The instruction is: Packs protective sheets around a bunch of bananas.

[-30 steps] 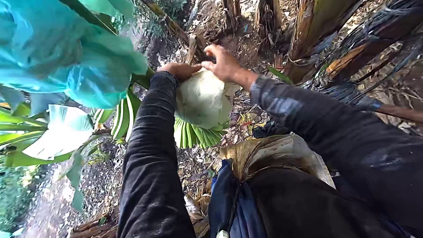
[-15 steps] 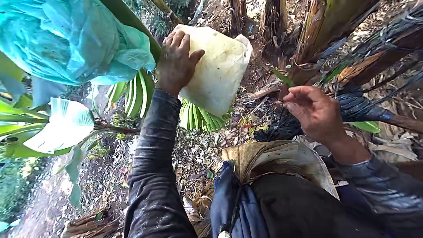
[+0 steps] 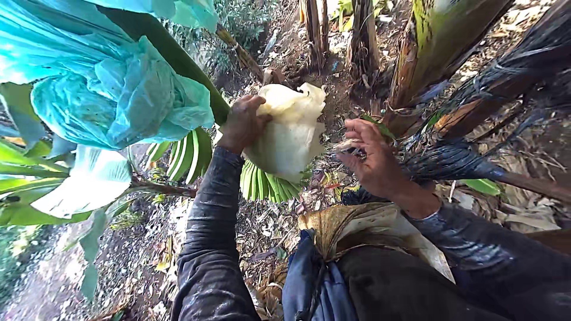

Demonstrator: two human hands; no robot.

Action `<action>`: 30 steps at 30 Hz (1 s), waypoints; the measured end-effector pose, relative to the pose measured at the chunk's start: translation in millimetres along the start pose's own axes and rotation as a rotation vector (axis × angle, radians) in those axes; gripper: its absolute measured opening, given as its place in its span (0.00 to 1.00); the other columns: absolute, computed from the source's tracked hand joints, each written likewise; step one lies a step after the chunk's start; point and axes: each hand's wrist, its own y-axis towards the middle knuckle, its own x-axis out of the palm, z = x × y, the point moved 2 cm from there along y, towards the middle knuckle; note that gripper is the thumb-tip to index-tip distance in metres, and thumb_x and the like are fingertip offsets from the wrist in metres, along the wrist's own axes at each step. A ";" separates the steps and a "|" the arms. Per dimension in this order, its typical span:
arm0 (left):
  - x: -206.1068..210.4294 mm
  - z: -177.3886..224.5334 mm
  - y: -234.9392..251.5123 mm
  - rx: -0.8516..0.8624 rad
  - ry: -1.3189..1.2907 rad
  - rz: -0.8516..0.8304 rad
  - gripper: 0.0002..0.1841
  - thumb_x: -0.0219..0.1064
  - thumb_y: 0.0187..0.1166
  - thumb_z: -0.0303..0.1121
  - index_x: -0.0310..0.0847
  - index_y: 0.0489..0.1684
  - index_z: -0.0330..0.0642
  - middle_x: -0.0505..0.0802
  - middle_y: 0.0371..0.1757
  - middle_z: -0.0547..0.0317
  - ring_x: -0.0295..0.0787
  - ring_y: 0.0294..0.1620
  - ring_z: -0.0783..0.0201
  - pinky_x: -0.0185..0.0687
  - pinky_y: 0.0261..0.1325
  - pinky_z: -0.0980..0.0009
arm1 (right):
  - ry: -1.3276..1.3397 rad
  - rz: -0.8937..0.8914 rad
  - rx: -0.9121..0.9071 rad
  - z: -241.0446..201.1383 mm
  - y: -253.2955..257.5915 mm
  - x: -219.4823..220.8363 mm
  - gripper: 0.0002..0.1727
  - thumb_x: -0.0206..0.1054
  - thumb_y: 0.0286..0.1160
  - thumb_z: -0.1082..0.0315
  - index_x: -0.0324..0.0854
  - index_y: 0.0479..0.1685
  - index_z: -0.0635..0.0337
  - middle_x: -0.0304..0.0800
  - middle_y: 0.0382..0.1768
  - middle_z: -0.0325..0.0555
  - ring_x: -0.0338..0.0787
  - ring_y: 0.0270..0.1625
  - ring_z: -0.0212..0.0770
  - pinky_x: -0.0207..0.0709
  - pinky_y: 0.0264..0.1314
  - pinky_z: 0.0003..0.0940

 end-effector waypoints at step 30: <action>-10.0 41.9 -130.5 -0.133 0.002 0.827 0.24 0.73 0.76 0.37 0.80 0.68 0.33 0.88 0.67 0.39 0.91 0.63 0.50 0.89 0.63 0.52 | -0.240 -0.801 -0.435 -30.2 272.2 178.2 0.24 0.45 0.94 0.64 0.80 0.73 0.67 0.83 0.72 0.64 0.79 0.79 0.59 0.62 0.86 0.55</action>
